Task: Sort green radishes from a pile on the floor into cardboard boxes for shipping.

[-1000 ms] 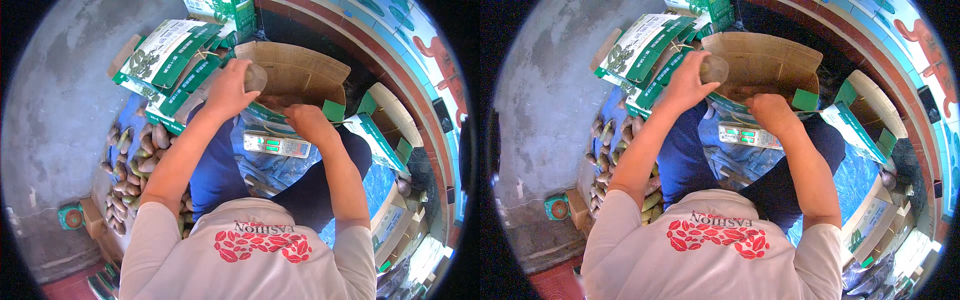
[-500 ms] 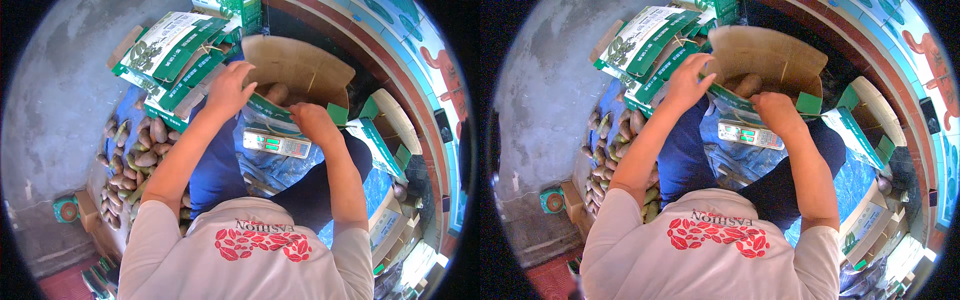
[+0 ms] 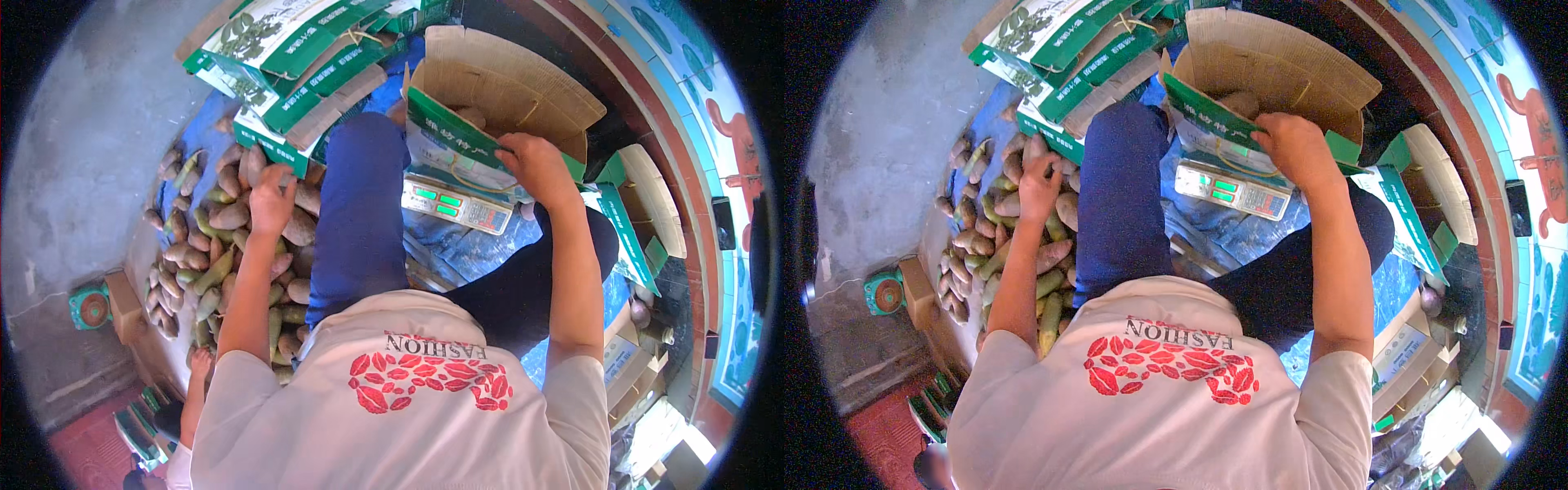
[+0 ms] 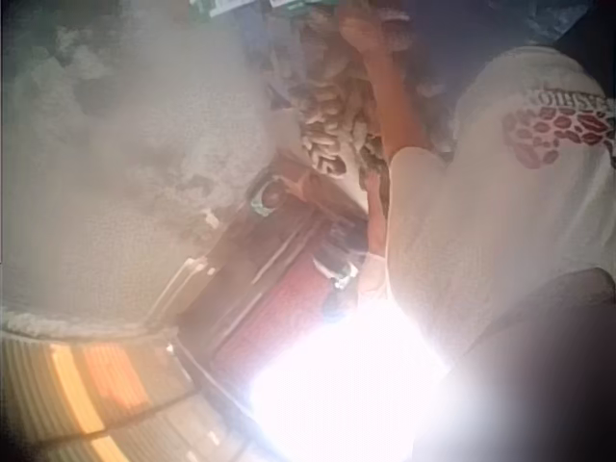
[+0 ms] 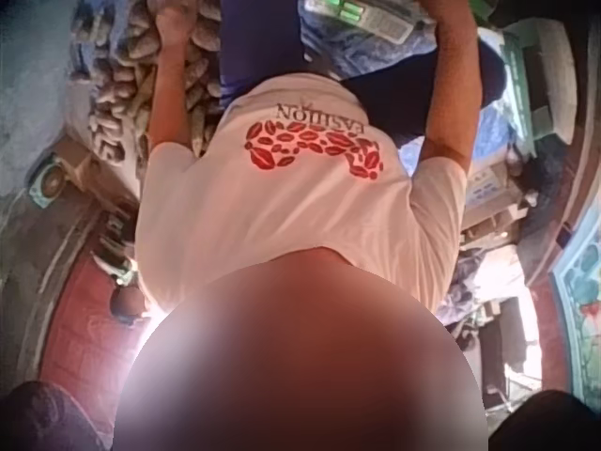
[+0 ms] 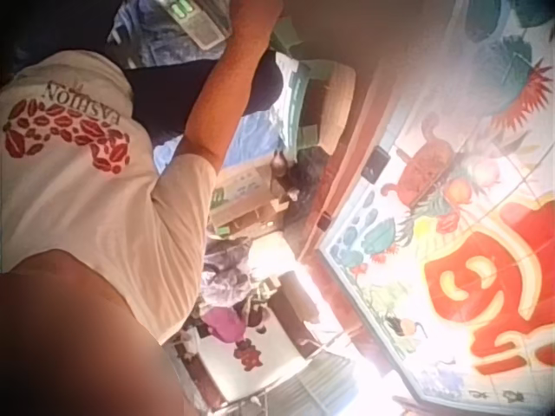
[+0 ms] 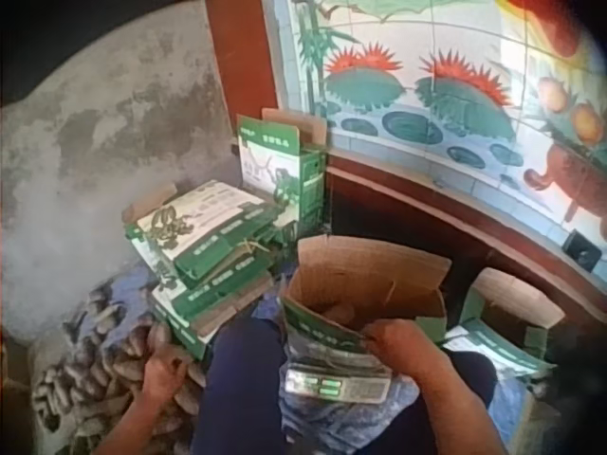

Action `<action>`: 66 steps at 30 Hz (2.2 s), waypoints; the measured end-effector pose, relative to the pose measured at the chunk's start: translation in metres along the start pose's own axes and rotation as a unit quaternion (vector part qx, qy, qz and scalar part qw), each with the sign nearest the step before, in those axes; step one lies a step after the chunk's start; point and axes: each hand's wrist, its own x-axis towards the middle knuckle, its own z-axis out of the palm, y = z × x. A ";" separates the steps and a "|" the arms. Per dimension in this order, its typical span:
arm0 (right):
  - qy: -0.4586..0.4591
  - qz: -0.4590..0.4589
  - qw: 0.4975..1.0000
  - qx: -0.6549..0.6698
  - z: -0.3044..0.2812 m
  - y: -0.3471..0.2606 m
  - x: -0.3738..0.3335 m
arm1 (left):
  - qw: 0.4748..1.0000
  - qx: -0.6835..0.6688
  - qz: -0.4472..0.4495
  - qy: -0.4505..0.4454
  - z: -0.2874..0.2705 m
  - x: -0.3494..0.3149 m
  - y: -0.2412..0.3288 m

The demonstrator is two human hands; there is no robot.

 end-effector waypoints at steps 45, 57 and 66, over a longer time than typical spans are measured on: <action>0.065 0.013 0.997 0.034 0.003 -0.007 0.016 | 0.818 0.175 -0.135 -0.531 0.119 -0.305 -0.098; 0.074 -0.002 0.997 -0.031 -0.010 -0.003 0.014 | 0.800 0.069 -0.183 -0.567 0.125 -0.258 -0.065; 0.160 0.142 0.974 -0.075 -0.063 0.068 -0.003 | 0.790 0.168 -0.197 -0.556 0.096 -0.244 -0.083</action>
